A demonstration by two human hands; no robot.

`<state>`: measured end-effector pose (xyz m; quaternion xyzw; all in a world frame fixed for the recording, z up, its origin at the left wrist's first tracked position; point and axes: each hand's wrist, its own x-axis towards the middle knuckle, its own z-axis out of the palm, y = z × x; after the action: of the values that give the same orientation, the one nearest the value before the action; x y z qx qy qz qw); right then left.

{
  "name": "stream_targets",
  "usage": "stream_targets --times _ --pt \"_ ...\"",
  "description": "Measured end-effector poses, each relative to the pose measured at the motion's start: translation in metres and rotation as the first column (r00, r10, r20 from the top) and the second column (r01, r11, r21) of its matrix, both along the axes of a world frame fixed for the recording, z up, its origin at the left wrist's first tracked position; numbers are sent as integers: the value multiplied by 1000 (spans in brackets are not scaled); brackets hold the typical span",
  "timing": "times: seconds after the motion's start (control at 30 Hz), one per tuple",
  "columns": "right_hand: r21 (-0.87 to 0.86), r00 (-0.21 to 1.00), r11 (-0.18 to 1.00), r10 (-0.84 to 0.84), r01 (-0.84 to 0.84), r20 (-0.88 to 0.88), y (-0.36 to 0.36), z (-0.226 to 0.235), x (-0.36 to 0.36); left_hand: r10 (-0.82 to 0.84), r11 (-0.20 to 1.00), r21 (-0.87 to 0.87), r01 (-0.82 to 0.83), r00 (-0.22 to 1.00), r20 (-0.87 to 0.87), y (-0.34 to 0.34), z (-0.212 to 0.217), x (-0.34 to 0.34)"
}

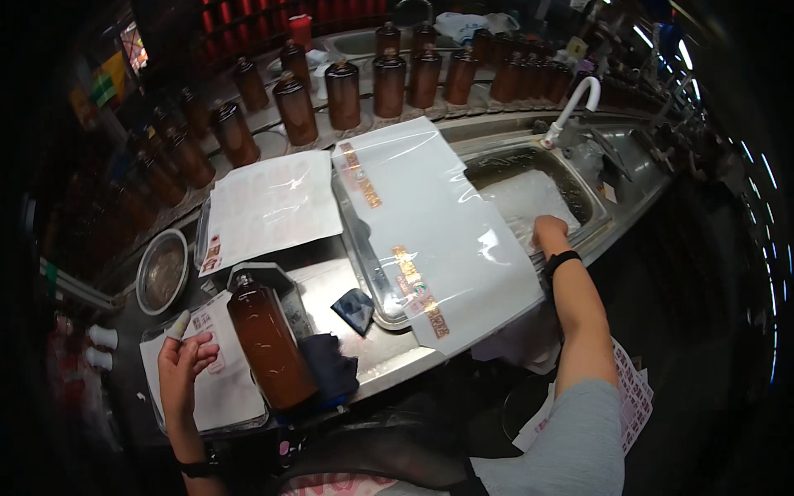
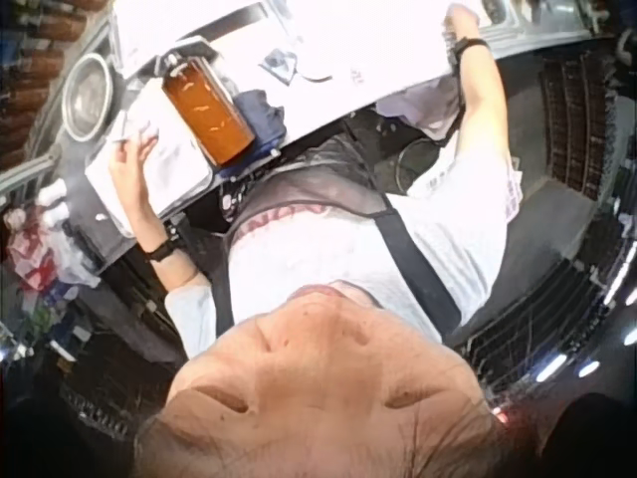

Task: The person is applying product labels and decorative gold foil seals to dark glass liquor bottles on a production line.

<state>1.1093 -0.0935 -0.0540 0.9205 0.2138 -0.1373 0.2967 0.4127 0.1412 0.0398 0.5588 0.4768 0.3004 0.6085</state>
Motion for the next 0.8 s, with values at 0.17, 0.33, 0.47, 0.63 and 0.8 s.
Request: stream_targets --times 0.17,0.33,0.47,0.63,0.8 --pt "79 998 996 -40 37 38 -79 -10 47 -57 997 -51 64 989 134 28 -29 17" --pt "476 972 859 96 -189 213 -9 4 -26 -34 999 13 33 996 86 42 -25 -27" --pt "830 952 491 269 -265 145 55 81 -178 -47 999 15 45 990 132 36 -26 -33" --pt "855 614 236 780 -463 117 116 96 -419 -74 997 0 75 979 188 46 -27 -77" --pt "714 602 363 792 -599 103 117 78 -465 -122 987 119 103 980 158 91 -4 -98"
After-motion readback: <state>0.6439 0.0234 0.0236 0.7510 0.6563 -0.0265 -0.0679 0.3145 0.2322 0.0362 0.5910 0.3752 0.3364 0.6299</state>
